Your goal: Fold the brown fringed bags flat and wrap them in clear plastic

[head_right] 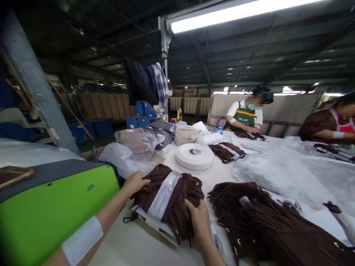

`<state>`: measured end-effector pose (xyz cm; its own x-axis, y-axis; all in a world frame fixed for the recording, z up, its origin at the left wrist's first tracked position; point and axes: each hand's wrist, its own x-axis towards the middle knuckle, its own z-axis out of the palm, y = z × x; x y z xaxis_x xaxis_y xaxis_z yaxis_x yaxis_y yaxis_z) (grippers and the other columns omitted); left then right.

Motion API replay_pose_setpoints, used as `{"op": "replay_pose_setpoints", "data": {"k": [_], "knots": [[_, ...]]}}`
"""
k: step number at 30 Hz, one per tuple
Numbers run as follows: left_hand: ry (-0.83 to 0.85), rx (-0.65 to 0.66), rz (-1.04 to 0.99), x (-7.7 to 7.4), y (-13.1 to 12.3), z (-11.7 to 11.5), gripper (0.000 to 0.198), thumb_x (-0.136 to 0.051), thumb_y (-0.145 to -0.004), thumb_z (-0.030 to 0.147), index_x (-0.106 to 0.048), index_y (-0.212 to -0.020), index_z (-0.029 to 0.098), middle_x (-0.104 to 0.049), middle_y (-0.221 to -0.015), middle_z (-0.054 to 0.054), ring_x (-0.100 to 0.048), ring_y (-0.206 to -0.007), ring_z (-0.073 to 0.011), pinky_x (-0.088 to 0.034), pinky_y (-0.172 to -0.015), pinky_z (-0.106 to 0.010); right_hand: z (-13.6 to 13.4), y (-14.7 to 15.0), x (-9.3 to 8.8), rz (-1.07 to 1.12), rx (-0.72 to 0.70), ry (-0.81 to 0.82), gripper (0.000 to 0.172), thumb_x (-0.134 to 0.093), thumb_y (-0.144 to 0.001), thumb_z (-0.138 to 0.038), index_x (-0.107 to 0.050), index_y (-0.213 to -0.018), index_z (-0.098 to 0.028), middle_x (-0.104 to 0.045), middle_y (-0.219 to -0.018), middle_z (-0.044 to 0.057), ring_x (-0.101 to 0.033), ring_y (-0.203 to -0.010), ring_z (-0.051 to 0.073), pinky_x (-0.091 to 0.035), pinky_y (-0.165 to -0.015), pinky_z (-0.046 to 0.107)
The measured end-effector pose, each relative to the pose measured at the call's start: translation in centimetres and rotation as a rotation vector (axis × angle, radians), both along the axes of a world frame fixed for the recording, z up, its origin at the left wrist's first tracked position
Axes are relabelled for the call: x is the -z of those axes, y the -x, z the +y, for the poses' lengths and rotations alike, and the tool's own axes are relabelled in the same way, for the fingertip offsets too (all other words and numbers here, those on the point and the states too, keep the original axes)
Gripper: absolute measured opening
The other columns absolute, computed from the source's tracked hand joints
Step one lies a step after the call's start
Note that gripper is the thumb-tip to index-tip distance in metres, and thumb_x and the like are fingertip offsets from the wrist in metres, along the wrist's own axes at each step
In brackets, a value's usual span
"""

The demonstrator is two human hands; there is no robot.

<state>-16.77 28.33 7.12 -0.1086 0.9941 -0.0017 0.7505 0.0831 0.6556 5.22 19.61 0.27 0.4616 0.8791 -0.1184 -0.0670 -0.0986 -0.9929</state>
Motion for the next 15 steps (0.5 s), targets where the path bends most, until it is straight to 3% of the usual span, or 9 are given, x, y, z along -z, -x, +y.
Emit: {"op": "replay_pose_setpoints", "data": {"k": [2, 4, 6, 7, 11, 15], "knots": [[-0.156, 0.052, 0.103, -1.6, -1.8, -1.0, 0.046, -0.055, -0.080, 0.022, -0.047, -0.123, 0.008, -0.046, -0.130, -0.022, -0.034, -0.127, -0.0342, -0.024, -0.103, -0.051, 0.1, -0.1, 0.1, -0.004, -0.015, 0.003, 0.040, -0.071, -0.052, -0.040, -0.065, -0.083, -0.016, -0.072, -0.085, 0.008, -0.065, -0.082, 0.027, -0.051, -0.073, 0.036], [-0.344, 0.312, 0.270, -1.9, -3.9, -1.7, 0.046, -0.045, -0.087, 0.029, -0.039, -0.132, 0.019, -0.030, -0.144, -0.013, -0.017, -0.136, -0.0280, -0.012, -0.109, -0.049, 0.3, -0.2, 0.4, -0.020, -0.012, 0.003, 0.040, -0.070, -0.052, -0.041, -0.064, -0.081, -0.015, -0.072, -0.084, 0.009, -0.066, -0.080, 0.028, -0.051, -0.072, 0.037], [-0.358, 0.560, 0.441, -0.7, -5.9, -2.1, 0.046, -0.040, -0.089, 0.039, -0.037, -0.133, 0.027, -0.025, -0.147, -0.007, -0.013, -0.137, -0.0285, -0.010, -0.109, -0.053, 0.5, -0.3, 0.9, -0.039, 0.001, -0.003, 0.039, -0.070, -0.051, -0.040, -0.064, -0.080, -0.015, -0.071, -0.084, 0.010, -0.065, -0.080, 0.029, -0.050, -0.073, 0.038], [-0.306, 0.616, 0.496, 0.3, -6.6, -2.1, 0.047, -0.038, -0.089, 0.043, -0.036, -0.134, 0.028, -0.026, -0.147, -0.007, -0.015, -0.136, -0.0305, -0.013, -0.107, -0.056, 0.7, -0.4, 1.3, -0.047, 0.008, -0.009, 0.040, -0.070, -0.050, -0.040, -0.064, -0.081, -0.015, -0.071, -0.084, 0.010, -0.065, -0.082, 0.029, -0.050, -0.075, 0.038], [-0.193, 0.579, 0.514, 4.1, -7.6, -1.7, 0.049, -0.034, -0.090, 0.045, -0.035, -0.135, 0.026, -0.028, -0.146, -0.008, -0.022, -0.134, -0.0311, -0.021, -0.105, -0.057, 1.2, -0.2, 2.5, -0.090, 0.019, -0.043, 0.044, -0.069, -0.051, -0.039, -0.064, -0.088, -0.017, -0.071, -0.089, 0.009, -0.063, -0.088, 0.029, -0.049, -0.080, 0.039], [-0.201, 0.603, 0.519, 4.1, -7.1, -1.7, 0.048, -0.036, -0.089, 0.040, -0.037, -0.135, 0.024, -0.028, -0.145, -0.010, -0.023, -0.134, -0.0317, -0.022, -0.104, -0.056, 0.5, 0.7, 1.5, -0.142, 0.019, -0.073, 0.044, -0.067, -0.057, -0.041, -0.063, -0.093, -0.017, -0.070, -0.090, 0.008, -0.063, -0.087, 0.027, -0.050, -0.079, 0.038]]}}
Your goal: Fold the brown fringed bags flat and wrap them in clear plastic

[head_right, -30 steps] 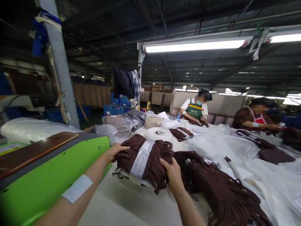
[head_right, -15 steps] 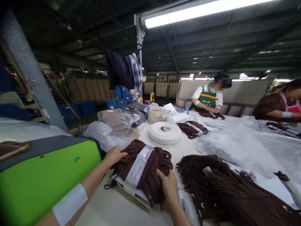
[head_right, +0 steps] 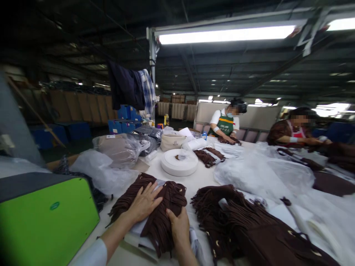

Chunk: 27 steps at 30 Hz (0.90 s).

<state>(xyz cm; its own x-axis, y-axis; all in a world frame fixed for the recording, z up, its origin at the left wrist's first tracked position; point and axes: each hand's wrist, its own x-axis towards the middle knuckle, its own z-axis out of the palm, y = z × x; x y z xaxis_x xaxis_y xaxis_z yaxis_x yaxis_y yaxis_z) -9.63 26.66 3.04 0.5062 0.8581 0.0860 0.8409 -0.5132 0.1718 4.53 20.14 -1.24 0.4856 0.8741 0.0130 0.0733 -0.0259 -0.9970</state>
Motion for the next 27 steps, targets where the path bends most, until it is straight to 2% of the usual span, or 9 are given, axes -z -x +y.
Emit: {"op": "replay_pose_setpoints", "data": {"k": [4, 8, 10, 13, 15, 17, 20, 24, 27], "knots": [[-0.059, 0.027, 0.106, -1.9, -0.1, -0.3, 0.047, -0.038, -0.088, 0.031, -0.036, -0.135, 0.026, -0.027, -0.145, -0.013, -0.022, -0.133, -0.0346, -0.024, -0.101, -0.059, -3.5, -1.1, -2.9, -0.230, 0.021, -0.040, 0.046, -0.056, -0.074, -0.043, -0.057, -0.113, -0.019, -0.066, -0.106, 0.009, -0.060, -0.099, 0.026, -0.047, -0.085, 0.037], [-0.266, 0.004, 0.085, -2.8, -0.5, -2.3, 0.048, -0.040, -0.087, 0.030, -0.036, -0.135, 0.025, -0.030, -0.143, -0.013, -0.025, -0.133, -0.0333, -0.022, -0.102, -0.059, -11.1, -6.4, -5.0, -0.971, 0.143, -0.139, 0.048, -0.052, -0.079, -0.035, -0.049, -0.125, -0.022, -0.053, -0.127, 0.012, -0.047, -0.117, 0.031, -0.034, -0.099, 0.046], [-0.276, 0.035, 0.081, -2.4, -0.6, -3.6, 0.049, -0.041, -0.087, 0.032, -0.035, -0.135, 0.024, -0.031, -0.143, -0.011, -0.025, -0.133, -0.0316, -0.023, -0.103, -0.056, -15.0, -10.1, -4.5, -1.319, 0.276, -0.158, 0.060, -0.054, -0.075, -0.025, -0.037, -0.133, -0.027, -0.049, -0.131, 0.010, -0.043, -0.120, 0.034, -0.025, -0.103, 0.050], [-0.204, 0.085, 0.125, -1.4, -0.7, -5.1, 0.048, -0.042, -0.086, 0.032, -0.038, -0.133, 0.026, -0.031, -0.142, -0.010, -0.025, -0.133, -0.0317, -0.025, -0.102, -0.056, -18.8, -14.7, -2.5, -1.537, 0.474, 0.001, 0.078, -0.051, -0.067, -0.013, -0.023, -0.139, -0.023, -0.050, -0.128, 0.015, -0.045, -0.116, 0.037, -0.025, -0.100, 0.054], [-0.206, 0.079, 0.145, -1.3, -0.9, -5.7, 0.046, -0.044, -0.085, 0.030, -0.042, -0.130, 0.028, -0.033, -0.141, -0.009, -0.026, -0.132, -0.0334, -0.023, -0.101, -0.060, -19.7, -16.5, -1.6, -1.585, 0.490, 0.065, 0.077, -0.050, -0.062, -0.009, -0.029, -0.135, -0.019, -0.056, -0.119, 0.017, -0.052, -0.108, 0.035, -0.034, -0.094, 0.050], [-0.251, 0.057, 0.126, -1.9, -1.2, -6.6, 0.046, -0.045, -0.084, 0.030, -0.043, -0.130, 0.026, -0.035, -0.140, -0.011, -0.026, -0.132, -0.0342, -0.021, -0.101, -0.061, -19.6, -17.4, -2.3, -1.585, 0.453, 0.094, 0.067, -0.049, -0.060, -0.006, -0.041, -0.126, -0.016, -0.063, -0.107, 0.015, -0.058, -0.097, 0.031, -0.041, -0.085, 0.041], [-0.284, 0.104, 0.031, -2.8, -1.7, -8.8, 0.048, -0.046, -0.083, 0.031, -0.044, -0.130, 0.022, -0.039, -0.138, -0.012, -0.030, -0.131, -0.0314, -0.026, -0.103, -0.055, -19.4, -17.8, -7.1, -1.491, 0.408, 0.278, 0.037, -0.048, -0.069, -0.006, -0.056, -0.104, -0.016, -0.069, -0.086, 0.011, -0.064, -0.078, 0.025, -0.044, -0.067, 0.031], [-0.334, 0.294, -0.120, -3.8, -2.8, -13.1, 0.051, -0.049, -0.079, 0.025, -0.045, -0.130, 0.021, -0.044, -0.136, -0.009, -0.035, -0.129, -0.0280, -0.033, -0.103, -0.047, -20.8, -17.9, -16.5, -1.447, 0.412, 0.361, 0.013, -0.046, -0.078, -0.014, -0.057, -0.083, -0.018, -0.067, -0.072, 0.007, -0.063, -0.068, 0.022, -0.035, -0.058, 0.027], [-0.479, 0.448, -0.254, -7.2, -4.2, -17.0, 0.054, -0.049, -0.080, 0.027, -0.040, -0.133, 0.018, -0.041, -0.138, -0.010, -0.032, -0.131, -0.0283, -0.032, -0.105, -0.046, -23.1, -16.8, -22.2, -1.467, 0.403, 0.329, 0.005, -0.051, -0.078, -0.021, -0.056, -0.080, -0.021, -0.064, -0.067, 0.002, -0.060, -0.067, 0.020, -0.031, -0.057, 0.025]]}}
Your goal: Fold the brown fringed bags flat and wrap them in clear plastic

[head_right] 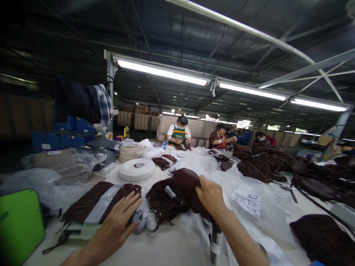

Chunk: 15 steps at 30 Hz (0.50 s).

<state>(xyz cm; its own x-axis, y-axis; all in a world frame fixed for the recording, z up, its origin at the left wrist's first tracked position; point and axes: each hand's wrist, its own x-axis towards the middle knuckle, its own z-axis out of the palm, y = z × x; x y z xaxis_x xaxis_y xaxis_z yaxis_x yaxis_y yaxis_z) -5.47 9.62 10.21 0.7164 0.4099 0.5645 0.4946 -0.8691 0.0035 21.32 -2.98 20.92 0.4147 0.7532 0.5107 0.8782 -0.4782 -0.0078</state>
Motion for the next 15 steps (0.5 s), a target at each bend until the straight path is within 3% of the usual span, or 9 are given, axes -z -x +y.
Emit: {"op": "replay_pose_setpoints", "data": {"k": [4, 6, 8, 10, 12, 15], "knots": [[-0.143, 0.110, -0.160, -8.1, -1.7, -5.5, 0.063, -0.053, -0.080, 0.026, -0.031, -0.138, 0.015, -0.033, -0.143, -0.012, -0.019, -0.135, -0.0304, -0.021, -0.109, -0.049, -3.6, 4.3, -4.7, 0.019, -0.129, -0.041, 0.005, -0.059, -0.072, -0.026, -0.057, -0.075, -0.022, -0.061, -0.064, -0.001, -0.057, -0.065, 0.018, -0.028, -0.056, 0.025], [-0.162, 0.186, -0.149, -11.9, -2.1, -7.6, 0.073, -0.061, -0.074, 0.022, -0.027, -0.139, 0.018, -0.030, -0.145, -0.011, -0.016, -0.136, -0.0311, -0.013, -0.109, -0.051, -5.1, 6.9, -5.9, 0.087, -0.263, -0.055, 0.006, -0.063, -0.067, -0.025, -0.058, -0.070, -0.022, -0.058, -0.060, -0.003, -0.053, -0.060, 0.016, -0.027, -0.054, 0.024], [-0.101, 0.250, -0.071, -14.5, -2.3, -8.8, 0.083, -0.069, -0.066, 0.020, -0.028, -0.138, 0.021, -0.036, -0.141, -0.010, -0.022, -0.133, -0.0315, -0.012, -0.108, -0.051, -6.2, 9.0, -6.2, 0.203, -0.425, -0.056, 0.007, -0.065, -0.062, -0.022, -0.060, -0.066, -0.022, -0.056, -0.057, -0.006, -0.051, -0.057, 0.013, -0.027, -0.053, 0.023], [0.061, 0.265, 0.070, -15.5, -2.1, -9.5, 0.075, -0.075, -0.059, 0.024, -0.044, -0.128, 0.023, -0.056, -0.122, -0.008, -0.046, -0.117, -0.0298, -0.028, -0.100, -0.042, -6.5, 10.3, -5.5, 0.375, -0.577, -0.046, 0.008, -0.067, -0.059, -0.019, -0.062, -0.066, -0.021, -0.056, -0.056, -0.007, -0.051, -0.057, 0.012, -0.028, -0.052, 0.022], [0.264, 0.208, 0.179, -15.2, -1.7, -9.7, 0.048, -0.077, -0.055, 0.030, -0.064, -0.099, 0.021, -0.067, -0.086, -0.003, -0.060, -0.086, -0.0247, -0.041, -0.077, -0.030, -6.4, 11.0, -3.8, 0.588, -0.675, -0.008, 0.008, -0.068, -0.058, -0.018, -0.063, -0.064, -0.020, -0.055, -0.054, -0.008, -0.049, -0.054, 0.011, -0.029, -0.049, 0.020], [0.544, 0.107, 0.154, -13.4, -0.7, -9.8, 0.023, -0.080, -0.045, 0.027, -0.063, -0.058, 0.019, -0.050, -0.047, 0.005, -0.051, -0.054, -0.0151, -0.031, -0.053, -0.023, -6.3, 11.6, -0.9, 0.918, -0.770, 0.080, 0.009, -0.067, -0.061, -0.024, -0.066, -0.066, -0.017, -0.057, -0.055, -0.006, -0.050, -0.053, 0.011, -0.032, -0.047, 0.019]]}}
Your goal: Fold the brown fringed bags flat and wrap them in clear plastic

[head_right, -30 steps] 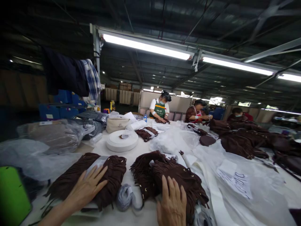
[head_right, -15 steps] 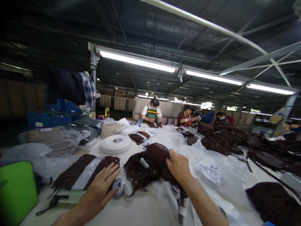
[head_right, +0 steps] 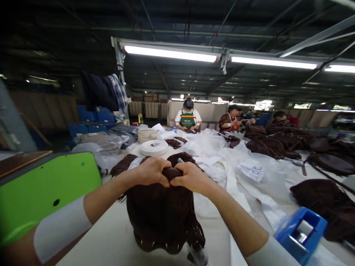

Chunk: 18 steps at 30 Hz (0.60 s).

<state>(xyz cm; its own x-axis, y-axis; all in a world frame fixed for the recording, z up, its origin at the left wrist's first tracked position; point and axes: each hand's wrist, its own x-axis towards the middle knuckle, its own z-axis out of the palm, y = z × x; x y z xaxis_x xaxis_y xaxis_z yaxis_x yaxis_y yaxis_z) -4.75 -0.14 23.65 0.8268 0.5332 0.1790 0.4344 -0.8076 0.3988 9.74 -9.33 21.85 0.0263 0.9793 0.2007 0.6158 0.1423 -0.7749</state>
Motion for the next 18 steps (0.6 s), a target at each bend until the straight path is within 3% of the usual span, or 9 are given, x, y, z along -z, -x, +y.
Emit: {"op": "replay_pose_setpoints", "data": {"k": [3, 5, 7, 11, 13, 16, 18], "knots": [[0.128, -0.083, -0.085, 1.1, 1.3, 0.2, 0.021, -0.077, -0.041, 0.020, -0.059, -0.050, 0.018, -0.042, -0.041, 0.008, -0.043, -0.048, -0.0106, -0.025, -0.049, -0.022, -1.1, 0.4, 2.3, 0.257, -0.015, -0.036, 0.027, -0.062, -0.072, -0.038, -0.068, -0.090, -0.019, -0.068, -0.083, -0.001, -0.059, -0.079, 0.018, -0.044, -0.066, 0.025], [0.151, -0.121, -0.135, 0.9, 2.3, 0.5, 0.018, -0.075, -0.043, 0.021, -0.058, -0.050, 0.017, -0.043, -0.042, 0.008, -0.041, -0.047, -0.0097, -0.023, -0.047, -0.022, -2.5, 0.3, 3.7, 0.394, 0.048, -0.122, 0.036, -0.055, -0.078, -0.047, -0.065, -0.101, -0.021, -0.066, -0.102, 0.003, -0.056, -0.099, 0.022, -0.043, -0.083, 0.030], [0.194, -0.142, -0.199, 0.3, 3.2, 0.9, 0.016, -0.072, -0.045, 0.023, -0.059, -0.051, 0.016, -0.044, -0.043, 0.008, -0.042, -0.047, -0.0095, -0.024, -0.046, -0.021, -4.0, 0.1, 5.5, 0.449, 0.092, -0.127, 0.041, -0.053, -0.078, -0.050, -0.063, -0.106, -0.022, -0.063, -0.111, 0.005, -0.053, -0.108, 0.024, -0.041, -0.091, 0.035], [0.312, -0.143, -0.335, -0.9, 4.5, 1.7, 0.020, -0.069, -0.050, 0.028, -0.063, -0.063, 0.015, -0.058, -0.053, 0.004, -0.053, -0.053, -0.0136, -0.035, -0.048, -0.021, -5.2, -1.0, 9.9, 0.213, 0.261, -0.092, 0.064, -0.069, -0.061, -0.047, -0.055, -0.117, -0.021, -0.055, -0.125, 0.010, -0.045, -0.119, 0.030, -0.033, -0.100, 0.045], [0.466, -0.127, -0.456, -1.2, 5.1, 2.2, 0.027, -0.070, -0.049, 0.028, -0.064, -0.071, 0.013, -0.064, -0.060, 0.001, -0.059, -0.057, -0.0172, -0.043, -0.053, -0.025, -4.8, -1.6, 11.8, 0.074, 0.385, -0.146, 0.073, -0.072, -0.055, -0.041, -0.051, -0.122, -0.020, -0.050, -0.130, 0.012, -0.041, -0.123, 0.031, -0.028, -0.103, 0.047], [0.788, -0.078, -0.693, -1.3, 6.0, 2.9, 0.036, -0.077, -0.044, 0.027, -0.066, -0.075, 0.013, -0.069, -0.067, -0.004, -0.062, -0.058, -0.0200, -0.049, -0.057, -0.030, -3.8, -2.6, 13.3, 0.023, 0.537, -0.209, 0.073, -0.066, -0.056, -0.034, -0.047, -0.125, -0.016, -0.050, -0.129, 0.014, -0.042, -0.123, 0.029, -0.028, -0.104, 0.046], [0.904, -0.060, -0.799, -1.2, 6.8, 3.3, 0.039, -0.080, -0.042, 0.025, -0.068, -0.077, 0.013, -0.070, -0.069, -0.005, -0.063, -0.060, -0.0206, -0.051, -0.059, -0.030, -3.2, -3.1, 13.4, 0.088, 0.624, -0.204, 0.067, -0.063, -0.057, -0.036, -0.051, -0.119, -0.015, -0.053, -0.125, 0.015, -0.047, -0.117, 0.030, -0.032, -0.100, 0.045]]}}
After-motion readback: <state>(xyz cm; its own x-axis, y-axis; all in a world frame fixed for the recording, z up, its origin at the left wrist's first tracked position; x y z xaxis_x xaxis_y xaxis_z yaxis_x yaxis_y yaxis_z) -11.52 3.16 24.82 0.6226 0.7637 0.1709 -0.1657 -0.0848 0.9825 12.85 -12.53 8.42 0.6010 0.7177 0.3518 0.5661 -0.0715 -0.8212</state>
